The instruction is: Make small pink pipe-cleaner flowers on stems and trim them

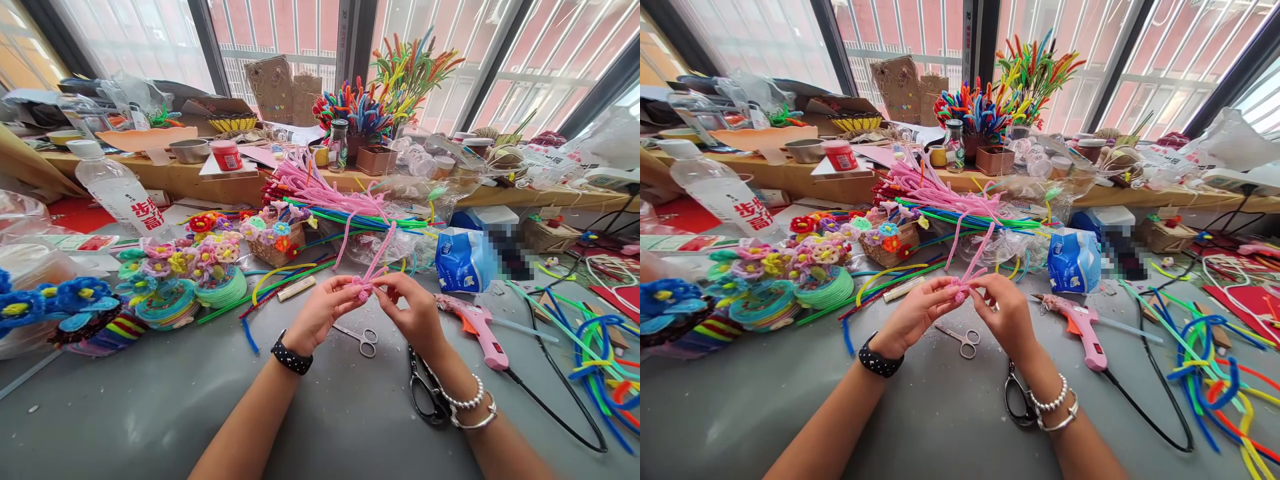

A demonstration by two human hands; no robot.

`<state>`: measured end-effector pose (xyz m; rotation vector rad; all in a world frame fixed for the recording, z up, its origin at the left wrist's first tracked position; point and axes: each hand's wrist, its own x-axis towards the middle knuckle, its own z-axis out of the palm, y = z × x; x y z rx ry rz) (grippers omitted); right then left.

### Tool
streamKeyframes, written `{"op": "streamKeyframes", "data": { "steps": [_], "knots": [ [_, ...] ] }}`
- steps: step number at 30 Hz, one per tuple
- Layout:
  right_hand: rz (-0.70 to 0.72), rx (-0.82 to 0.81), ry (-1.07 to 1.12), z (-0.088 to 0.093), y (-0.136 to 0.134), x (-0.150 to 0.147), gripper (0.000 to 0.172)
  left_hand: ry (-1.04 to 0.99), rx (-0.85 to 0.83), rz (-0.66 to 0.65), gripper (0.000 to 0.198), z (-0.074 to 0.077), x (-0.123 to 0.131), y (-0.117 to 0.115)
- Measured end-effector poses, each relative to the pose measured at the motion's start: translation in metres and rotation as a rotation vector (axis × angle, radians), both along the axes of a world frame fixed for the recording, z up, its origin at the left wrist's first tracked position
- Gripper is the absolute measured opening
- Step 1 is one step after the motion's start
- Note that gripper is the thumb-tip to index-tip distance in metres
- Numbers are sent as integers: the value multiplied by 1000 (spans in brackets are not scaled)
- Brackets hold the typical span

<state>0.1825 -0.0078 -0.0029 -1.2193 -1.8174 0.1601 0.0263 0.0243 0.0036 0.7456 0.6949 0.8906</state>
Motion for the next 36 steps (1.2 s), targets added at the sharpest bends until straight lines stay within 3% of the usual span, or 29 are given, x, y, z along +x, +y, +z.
{"op": "streamKeyframes", "data": {
  "steps": [3,5,16,25,33,36],
  "knots": [
    [10,-153,228,2,0,-1,9,-13,-43,9,26,1,-1,1],
    [31,-174,257,3,0,-1,9,-7,-73,23,29,2,-1,1],
    [-27,323,-247,0,-2,3,22,-17,-183,-20,31,4,1,-2],
    [-83,389,-492,-10,-3,6,24,22,-129,60,36,5,2,-2],
    [-84,369,-464,-6,-3,1,15,158,140,139,39,9,4,-5],
    [-96,302,-346,-6,-3,-2,12,196,279,189,38,9,5,-6]
  ]
}}
